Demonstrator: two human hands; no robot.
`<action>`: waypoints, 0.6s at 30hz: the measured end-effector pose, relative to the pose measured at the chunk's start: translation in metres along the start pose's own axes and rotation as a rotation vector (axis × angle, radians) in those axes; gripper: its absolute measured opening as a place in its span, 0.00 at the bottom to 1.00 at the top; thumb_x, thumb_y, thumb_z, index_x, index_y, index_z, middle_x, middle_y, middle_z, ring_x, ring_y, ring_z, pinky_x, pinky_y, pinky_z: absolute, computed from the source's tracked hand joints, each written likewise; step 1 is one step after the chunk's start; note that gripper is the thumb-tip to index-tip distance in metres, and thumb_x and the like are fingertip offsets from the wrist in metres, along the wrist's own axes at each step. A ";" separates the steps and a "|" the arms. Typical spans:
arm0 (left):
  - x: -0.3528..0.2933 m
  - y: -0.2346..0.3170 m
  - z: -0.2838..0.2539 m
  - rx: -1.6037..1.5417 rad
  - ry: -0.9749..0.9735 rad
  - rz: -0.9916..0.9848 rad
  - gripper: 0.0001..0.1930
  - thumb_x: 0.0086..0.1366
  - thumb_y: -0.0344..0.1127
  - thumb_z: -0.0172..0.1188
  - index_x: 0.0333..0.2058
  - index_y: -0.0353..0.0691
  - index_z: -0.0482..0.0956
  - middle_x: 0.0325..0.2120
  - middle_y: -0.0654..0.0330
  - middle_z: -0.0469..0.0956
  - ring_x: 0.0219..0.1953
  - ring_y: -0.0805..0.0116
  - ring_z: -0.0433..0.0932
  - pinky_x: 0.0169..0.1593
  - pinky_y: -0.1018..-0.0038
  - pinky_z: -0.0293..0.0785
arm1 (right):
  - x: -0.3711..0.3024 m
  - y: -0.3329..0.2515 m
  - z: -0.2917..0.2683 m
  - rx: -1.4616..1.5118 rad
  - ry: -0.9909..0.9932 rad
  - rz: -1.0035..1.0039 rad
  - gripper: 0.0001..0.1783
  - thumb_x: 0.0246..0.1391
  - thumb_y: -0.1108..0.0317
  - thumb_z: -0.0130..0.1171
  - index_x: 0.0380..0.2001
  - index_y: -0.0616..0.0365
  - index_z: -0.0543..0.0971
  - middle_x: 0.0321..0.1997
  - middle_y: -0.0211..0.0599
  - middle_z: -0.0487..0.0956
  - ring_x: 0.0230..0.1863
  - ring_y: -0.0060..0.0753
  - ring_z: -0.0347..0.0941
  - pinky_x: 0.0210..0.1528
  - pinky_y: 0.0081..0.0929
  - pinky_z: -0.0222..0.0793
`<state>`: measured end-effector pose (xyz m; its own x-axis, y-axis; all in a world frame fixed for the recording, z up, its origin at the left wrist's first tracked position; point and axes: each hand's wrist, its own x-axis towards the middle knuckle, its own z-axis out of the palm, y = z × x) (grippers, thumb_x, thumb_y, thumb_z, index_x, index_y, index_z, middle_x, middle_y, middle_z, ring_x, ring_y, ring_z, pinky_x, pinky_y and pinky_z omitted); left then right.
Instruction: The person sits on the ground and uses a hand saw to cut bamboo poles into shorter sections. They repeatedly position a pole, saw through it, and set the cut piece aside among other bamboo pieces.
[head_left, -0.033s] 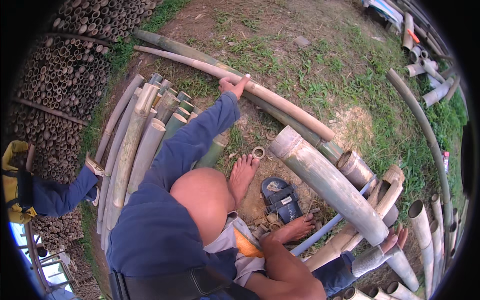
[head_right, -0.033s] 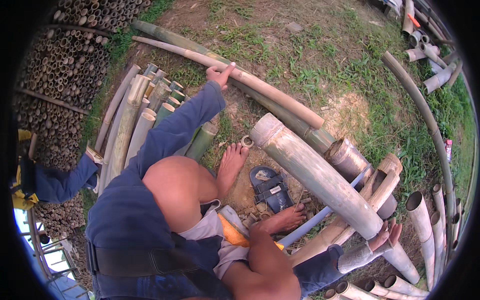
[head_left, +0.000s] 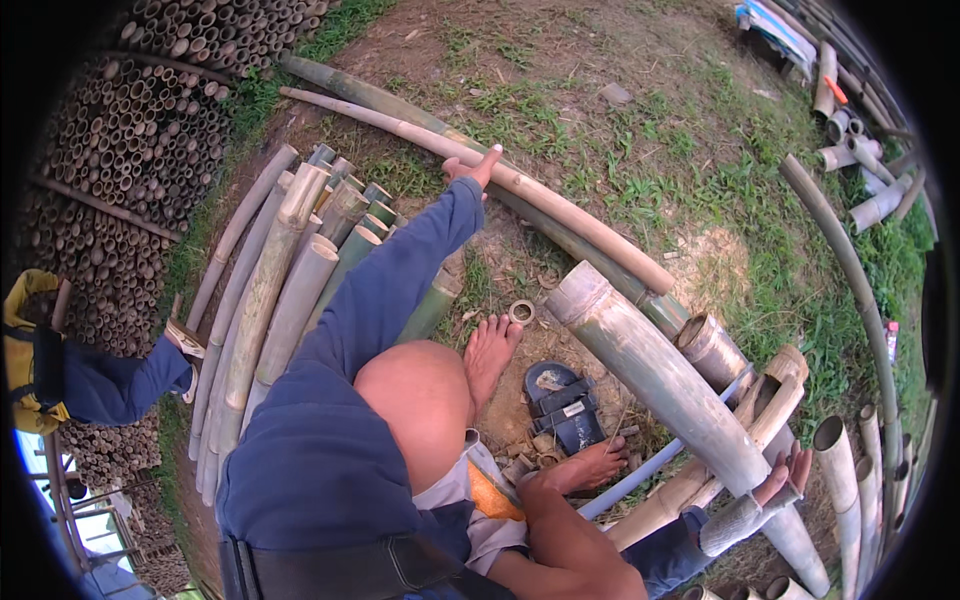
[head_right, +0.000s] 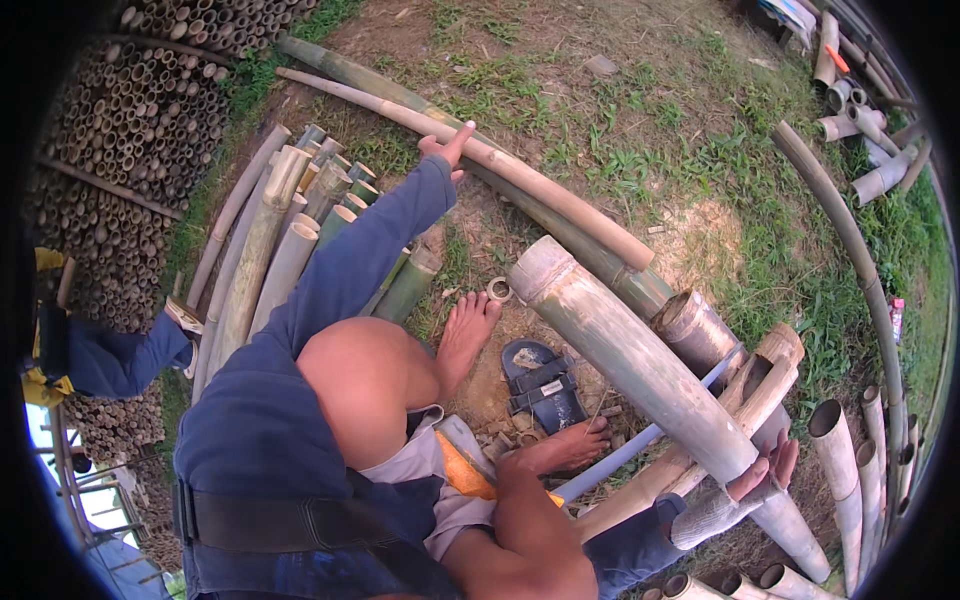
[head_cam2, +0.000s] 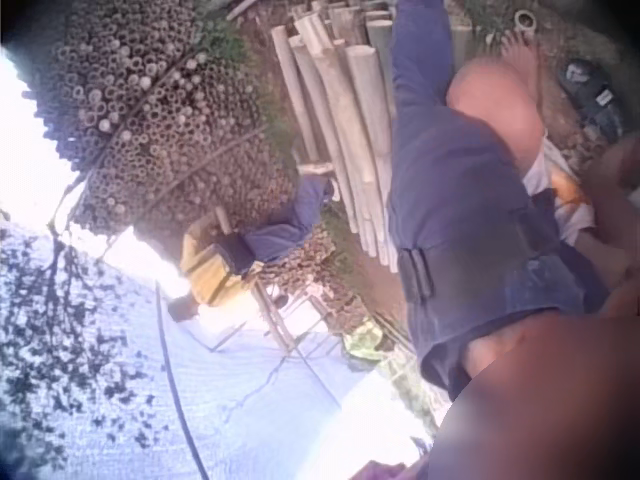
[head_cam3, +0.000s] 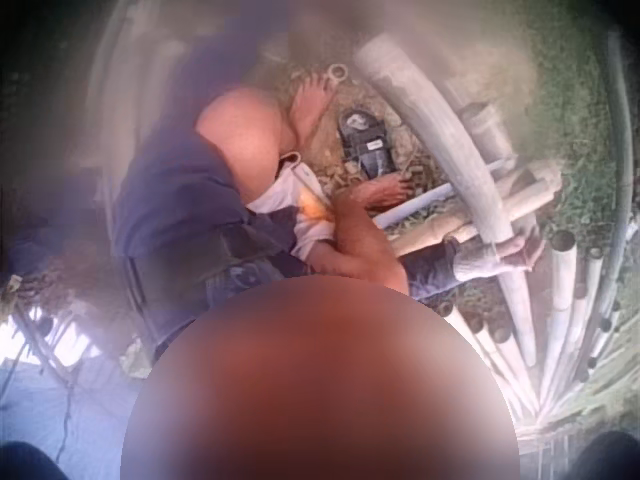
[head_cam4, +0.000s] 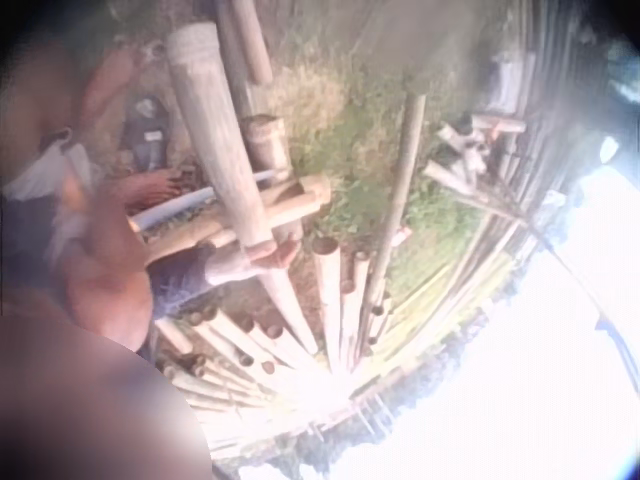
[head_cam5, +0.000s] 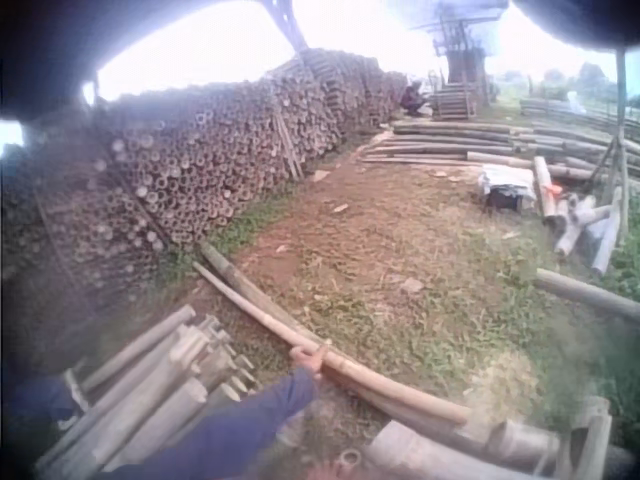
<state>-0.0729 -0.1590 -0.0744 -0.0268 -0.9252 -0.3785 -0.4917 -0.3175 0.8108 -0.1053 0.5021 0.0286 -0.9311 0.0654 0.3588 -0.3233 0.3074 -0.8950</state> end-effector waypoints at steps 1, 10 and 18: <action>0.035 0.007 0.009 -0.099 -0.078 -0.074 0.42 0.60 0.56 0.75 0.62 0.33 0.69 0.58 0.48 0.73 0.51 0.59 0.79 0.48 0.63 0.83 | 0.001 -0.010 0.031 0.018 -0.072 -0.021 0.32 0.74 0.58 0.50 0.72 0.66 0.61 0.72 0.56 0.65 0.72 0.50 0.66 0.74 0.48 0.61; 0.077 0.041 0.010 -0.742 -0.199 0.018 0.23 0.60 0.34 0.72 0.49 0.32 0.72 0.42 0.52 0.81 0.41 0.60 0.85 0.44 0.63 0.86 | -0.004 -0.143 0.151 -0.245 -0.421 -0.374 0.30 0.64 0.70 0.58 0.68 0.65 0.68 0.70 0.57 0.68 0.75 0.61 0.60 0.76 0.56 0.51; -0.084 0.113 -0.019 -0.914 -0.412 0.397 0.21 0.69 0.34 0.66 0.55 0.33 0.71 0.44 0.51 0.85 0.42 0.64 0.85 0.48 0.69 0.83 | -0.015 -0.236 0.184 -0.569 -0.264 -0.697 0.36 0.56 0.68 0.69 0.68 0.55 0.71 0.65 0.50 0.69 0.77 0.70 0.55 0.74 0.65 0.53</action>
<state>-0.1095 -0.1216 0.0579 -0.4162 -0.9093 0.0022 0.4480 -0.2030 0.8707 -0.0458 0.2538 0.1856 -0.5890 -0.5049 0.6310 -0.7568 0.6185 -0.2116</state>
